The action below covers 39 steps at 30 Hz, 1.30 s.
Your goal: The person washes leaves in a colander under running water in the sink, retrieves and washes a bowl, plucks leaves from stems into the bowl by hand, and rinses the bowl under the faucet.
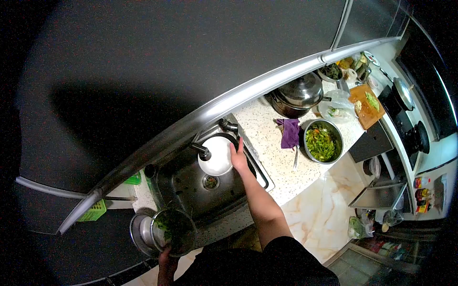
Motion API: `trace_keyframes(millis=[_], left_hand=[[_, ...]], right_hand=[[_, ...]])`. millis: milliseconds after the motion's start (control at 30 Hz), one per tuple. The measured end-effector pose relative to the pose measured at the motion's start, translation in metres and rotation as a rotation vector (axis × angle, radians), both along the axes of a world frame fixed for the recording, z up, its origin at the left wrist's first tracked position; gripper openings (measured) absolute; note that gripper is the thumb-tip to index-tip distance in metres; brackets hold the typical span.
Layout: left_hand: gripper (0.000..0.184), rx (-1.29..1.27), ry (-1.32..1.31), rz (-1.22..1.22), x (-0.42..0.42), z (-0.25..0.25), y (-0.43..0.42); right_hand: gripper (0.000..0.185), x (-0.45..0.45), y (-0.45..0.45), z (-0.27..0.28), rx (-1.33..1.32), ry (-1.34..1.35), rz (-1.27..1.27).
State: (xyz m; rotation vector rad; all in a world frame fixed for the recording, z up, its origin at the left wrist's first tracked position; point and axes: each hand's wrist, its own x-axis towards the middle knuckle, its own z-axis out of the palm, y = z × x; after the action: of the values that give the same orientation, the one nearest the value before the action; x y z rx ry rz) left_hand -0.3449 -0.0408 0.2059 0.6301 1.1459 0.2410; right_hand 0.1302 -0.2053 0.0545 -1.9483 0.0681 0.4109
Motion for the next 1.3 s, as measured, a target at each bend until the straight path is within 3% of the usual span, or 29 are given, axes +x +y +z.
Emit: trace_keyframes(millis=[233, 600, 733, 900, 967, 1067, 1300], left_hand=[[0.048, -0.002, -0.042, -0.031, -0.002, 0.001, -0.001], [0.049, -0.028, -0.031, -0.021, -0.025, -0.025, 0.008], [0.054, 0.259, -0.02, -0.301, -0.042, -0.045, 0.012], [0.055, 0.365, -0.049, -0.374, -0.031, -0.03, 0.007], [0.054, 0.131, -0.018, -0.16, -0.02, -0.018, 0.005], [0.054, -0.027, -0.059, 0.001, -0.005, 0.004, -0.002], [0.054, -0.05, -0.079, -0.031, -0.012, -0.008, 0.002]], right_hand=[[0.068, 0.006, -0.005, 0.012, 0.063, 0.01, 0.069], [0.068, 0.0, -0.001, 0.016, 0.119, 0.023, 0.046], [0.068, -0.002, -0.005, 0.019, 0.136, 0.044, 0.085], [0.069, -0.003, -0.005, 0.006, 0.143, 0.031, 0.099], [0.07, -0.002, -0.004, 0.001, 0.141, 0.008, 0.097], [0.07, -0.001, -0.003, 0.002, 0.118, 0.016, 0.098], [0.067, -0.012, 0.0, 0.026, 0.179, 0.042, 0.078]])
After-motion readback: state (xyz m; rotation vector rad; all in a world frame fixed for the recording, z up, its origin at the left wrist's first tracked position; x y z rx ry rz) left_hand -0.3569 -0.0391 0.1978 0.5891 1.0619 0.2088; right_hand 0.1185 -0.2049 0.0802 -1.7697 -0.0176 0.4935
